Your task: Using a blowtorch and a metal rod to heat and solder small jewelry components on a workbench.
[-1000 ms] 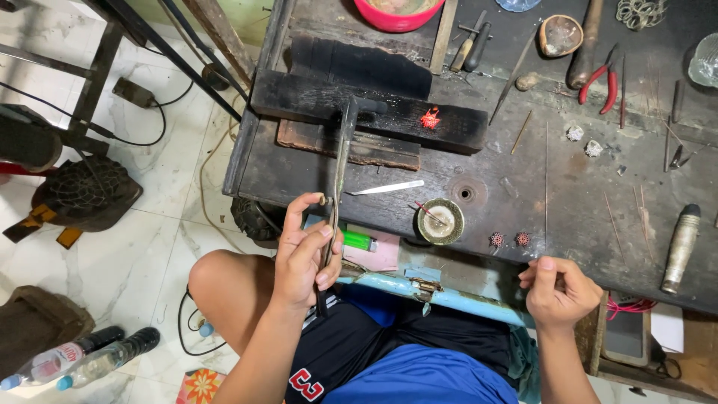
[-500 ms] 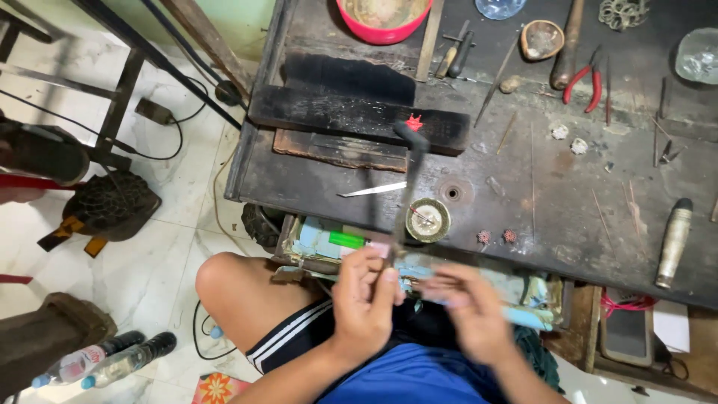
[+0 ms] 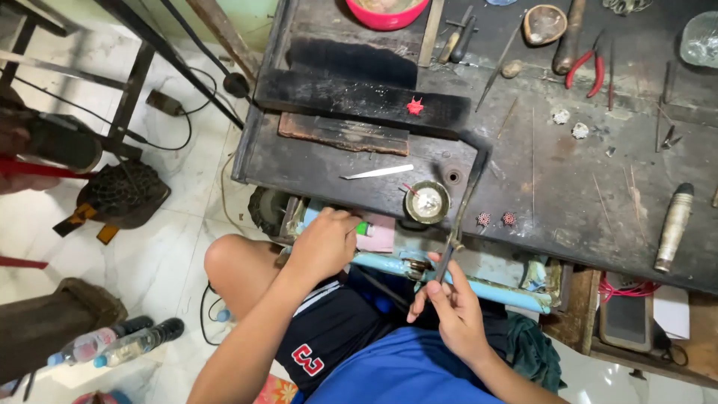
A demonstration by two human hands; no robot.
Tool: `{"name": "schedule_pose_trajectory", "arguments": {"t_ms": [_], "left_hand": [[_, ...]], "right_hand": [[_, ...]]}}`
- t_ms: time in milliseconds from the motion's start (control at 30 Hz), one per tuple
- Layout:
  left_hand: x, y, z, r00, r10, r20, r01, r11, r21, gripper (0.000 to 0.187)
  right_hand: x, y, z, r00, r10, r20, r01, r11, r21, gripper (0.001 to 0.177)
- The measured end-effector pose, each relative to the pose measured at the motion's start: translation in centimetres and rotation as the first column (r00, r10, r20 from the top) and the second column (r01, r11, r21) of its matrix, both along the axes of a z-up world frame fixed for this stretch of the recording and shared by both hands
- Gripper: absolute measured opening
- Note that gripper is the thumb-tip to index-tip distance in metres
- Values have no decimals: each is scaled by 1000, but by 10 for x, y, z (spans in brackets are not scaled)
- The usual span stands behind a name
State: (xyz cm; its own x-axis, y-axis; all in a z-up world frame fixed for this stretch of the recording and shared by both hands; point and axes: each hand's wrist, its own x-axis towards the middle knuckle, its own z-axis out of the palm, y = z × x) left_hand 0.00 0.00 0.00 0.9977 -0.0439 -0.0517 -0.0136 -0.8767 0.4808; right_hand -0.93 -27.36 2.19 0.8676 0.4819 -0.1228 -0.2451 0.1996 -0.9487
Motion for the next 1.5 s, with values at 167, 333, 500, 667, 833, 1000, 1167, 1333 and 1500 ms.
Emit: {"name": "schedule_pose_trajectory", "arguments": {"t_ms": [167,333,500,667,833,1000,1167,1333,1500], "left_hand": [[13,7,4,963,90,-255,-127,983,-134,23],[-1,2,62,963,-105,-247,37,964,-264,15],[27,-50,133,783,193,-591,-621,287,-729,36],[89,-88,111,801,-230,-553,-599,-275,-752,58],[106,-119,122,764,-234,-602,-645,-236,-727,40],[88,-117,101,809,-142,-570,-587,-140,-797,49],[23,-82,109,915,140,-379,-288,884,-368,51],[-28,-87,73,919,219,327,-273,954,128,45],[-22,-117,78,895,167,413,-57,962,-267,31]], "right_hand": [[4,-7,-2,1000,11,25,-9,999,-48,52],[10,-13,-14,993,26,111,-35,996,80,66],[3,-10,-18,986,57,157,-84,981,174,70],[-5,-3,-17,975,65,211,-104,978,181,66],[-9,-5,-12,976,25,217,-71,975,209,63],[-5,-5,-17,982,15,186,-57,974,217,57],[1,-3,-22,997,-8,75,-6,983,181,40],[6,6,-33,999,31,20,-34,985,170,31],[1,18,-41,988,65,142,-62,998,-30,42]]}}
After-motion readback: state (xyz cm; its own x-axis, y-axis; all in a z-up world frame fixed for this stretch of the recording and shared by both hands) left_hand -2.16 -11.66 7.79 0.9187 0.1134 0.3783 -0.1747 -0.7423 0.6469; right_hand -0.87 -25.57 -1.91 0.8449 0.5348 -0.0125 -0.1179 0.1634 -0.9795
